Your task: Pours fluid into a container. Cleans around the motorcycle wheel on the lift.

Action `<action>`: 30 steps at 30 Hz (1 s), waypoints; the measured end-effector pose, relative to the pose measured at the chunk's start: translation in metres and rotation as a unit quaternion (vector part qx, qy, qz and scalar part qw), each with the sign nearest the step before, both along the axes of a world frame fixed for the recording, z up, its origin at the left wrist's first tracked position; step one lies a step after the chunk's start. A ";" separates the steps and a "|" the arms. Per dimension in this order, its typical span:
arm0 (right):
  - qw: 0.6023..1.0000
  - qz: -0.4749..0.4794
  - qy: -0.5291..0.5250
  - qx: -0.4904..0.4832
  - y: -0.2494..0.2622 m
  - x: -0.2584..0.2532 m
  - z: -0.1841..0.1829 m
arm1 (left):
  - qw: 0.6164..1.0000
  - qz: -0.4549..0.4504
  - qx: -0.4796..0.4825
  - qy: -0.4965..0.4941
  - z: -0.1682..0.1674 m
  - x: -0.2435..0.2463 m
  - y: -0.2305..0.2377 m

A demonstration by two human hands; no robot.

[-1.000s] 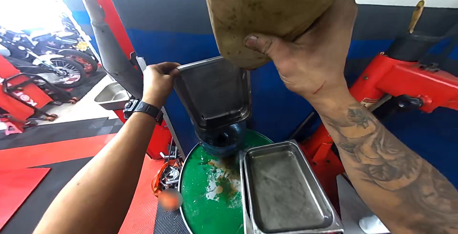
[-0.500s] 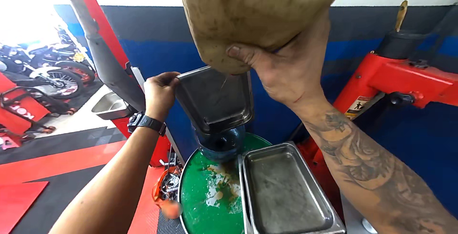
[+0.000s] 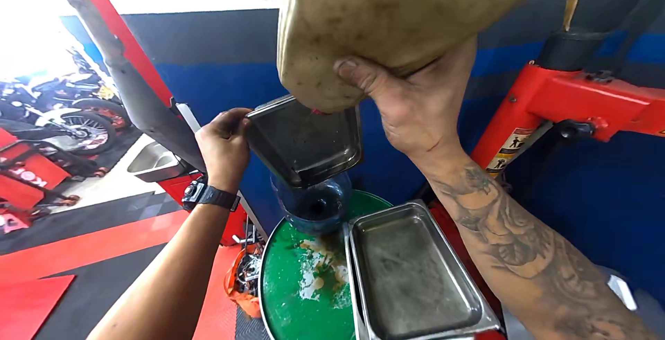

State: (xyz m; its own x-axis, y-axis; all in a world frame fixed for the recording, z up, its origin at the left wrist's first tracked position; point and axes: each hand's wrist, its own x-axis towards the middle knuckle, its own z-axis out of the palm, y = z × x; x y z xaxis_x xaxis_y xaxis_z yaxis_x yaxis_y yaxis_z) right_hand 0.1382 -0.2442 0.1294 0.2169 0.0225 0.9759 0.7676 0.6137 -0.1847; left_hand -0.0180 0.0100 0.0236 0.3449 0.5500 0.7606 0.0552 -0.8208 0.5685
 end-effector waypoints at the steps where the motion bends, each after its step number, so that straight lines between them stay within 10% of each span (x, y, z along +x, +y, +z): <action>1: 1.000 0.023 0.008 -0.001 -0.001 0.001 -0.001 | 1.000 0.001 0.005 0.000 0.000 -0.001 -0.001; 30: 0.996 0.004 0.082 0.024 -0.023 0.007 -0.046 | 0.986 -0.032 0.096 -0.131 -0.012 -0.013 -0.028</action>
State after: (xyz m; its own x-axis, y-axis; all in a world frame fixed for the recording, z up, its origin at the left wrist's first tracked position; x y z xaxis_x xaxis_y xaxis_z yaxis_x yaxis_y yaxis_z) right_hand 0.1452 -0.2667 0.0837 0.3744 -0.0221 0.9270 0.7247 0.6306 -0.2776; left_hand -0.0313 -0.0183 0.0120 0.1529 0.3707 0.9161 -0.1289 -0.9116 0.3904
